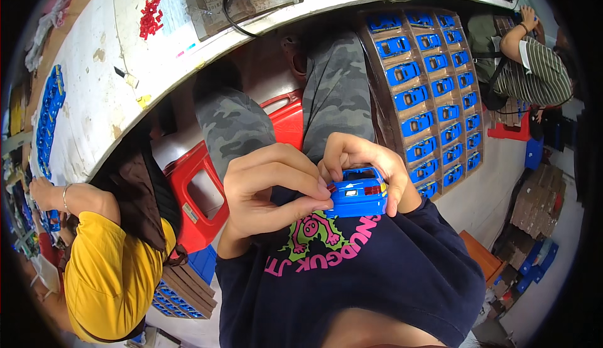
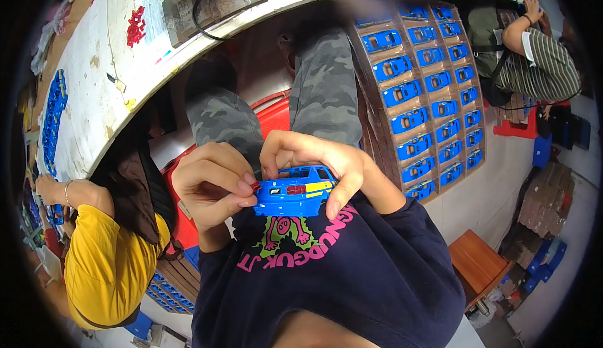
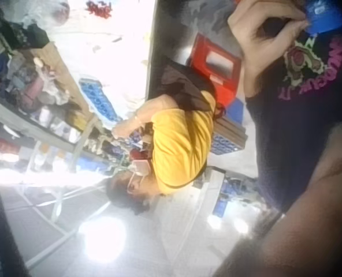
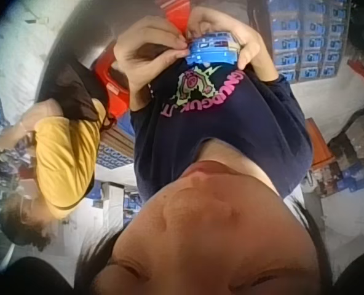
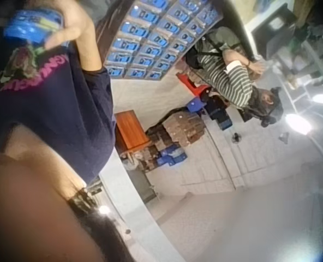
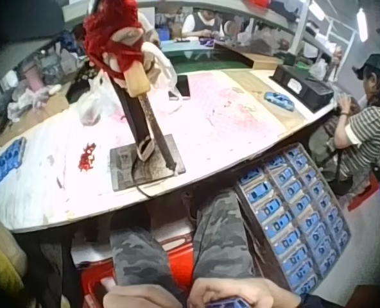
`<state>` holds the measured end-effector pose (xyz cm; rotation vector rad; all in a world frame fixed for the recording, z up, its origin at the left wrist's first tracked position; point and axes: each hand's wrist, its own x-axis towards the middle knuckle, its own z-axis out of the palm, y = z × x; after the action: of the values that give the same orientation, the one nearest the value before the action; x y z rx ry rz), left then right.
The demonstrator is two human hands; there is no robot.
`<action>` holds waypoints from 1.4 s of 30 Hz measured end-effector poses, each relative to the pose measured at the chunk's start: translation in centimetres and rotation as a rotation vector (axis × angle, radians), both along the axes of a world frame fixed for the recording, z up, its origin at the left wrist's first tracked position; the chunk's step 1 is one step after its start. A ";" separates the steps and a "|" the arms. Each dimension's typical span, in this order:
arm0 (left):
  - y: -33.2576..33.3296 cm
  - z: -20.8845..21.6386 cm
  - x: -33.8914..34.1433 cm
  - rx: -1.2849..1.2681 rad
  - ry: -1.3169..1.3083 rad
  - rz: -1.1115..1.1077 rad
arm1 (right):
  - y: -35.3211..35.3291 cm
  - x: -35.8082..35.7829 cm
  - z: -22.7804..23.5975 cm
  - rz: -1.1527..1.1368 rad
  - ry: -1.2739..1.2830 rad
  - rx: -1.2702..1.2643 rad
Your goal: The person assembles blue plastic toy car bodies by inserting small red plastic pieces into designated slots. They use a soldering iron to heat the plastic around the inserted pieces to secure them in place. The person handles the toy bodies one at a time, repeating the process of insertion and heating for multiple units.
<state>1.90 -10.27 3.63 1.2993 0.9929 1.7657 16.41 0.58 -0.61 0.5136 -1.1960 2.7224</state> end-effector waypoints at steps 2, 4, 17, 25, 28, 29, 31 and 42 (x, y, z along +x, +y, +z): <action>0.0 0.0 0.1 0.012 -0.011 -0.019 | -0.1 0.0 0.0 0.007 0.011 -0.011; -0.3 0.3 0.2 0.007 0.057 0.032 | -0.2 0.1 0.0 0.003 0.009 -0.025; -0.4 0.6 0.3 0.043 0.312 0.179 | 0.1 0.2 0.0 -0.021 -0.022 -0.018; -0.6 1.3 0.5 0.060 0.421 0.190 | 0.2 0.2 0.5 -0.032 -0.044 -0.077; -0.6 0.8 0.7 0.104 0.425 0.188 | 0.2 0.2 0.3 -0.041 -0.014 -0.075; -0.6 0.6 0.8 0.121 0.422 0.193 | 0.1 0.3 0.0 -0.044 0.008 -0.081; -0.5 0.3 1.2 0.137 0.389 0.209 | 0.0 0.3 -0.2 -0.045 0.024 -0.103; -0.4 -1.6 2.7 0.284 0.386 0.323 | -0.3 0.1 0.8 -0.049 -0.025 -0.208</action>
<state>4.58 -10.66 2.03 1.7884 1.2534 1.9954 16.55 0.28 0.18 0.4196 -0.9032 2.7752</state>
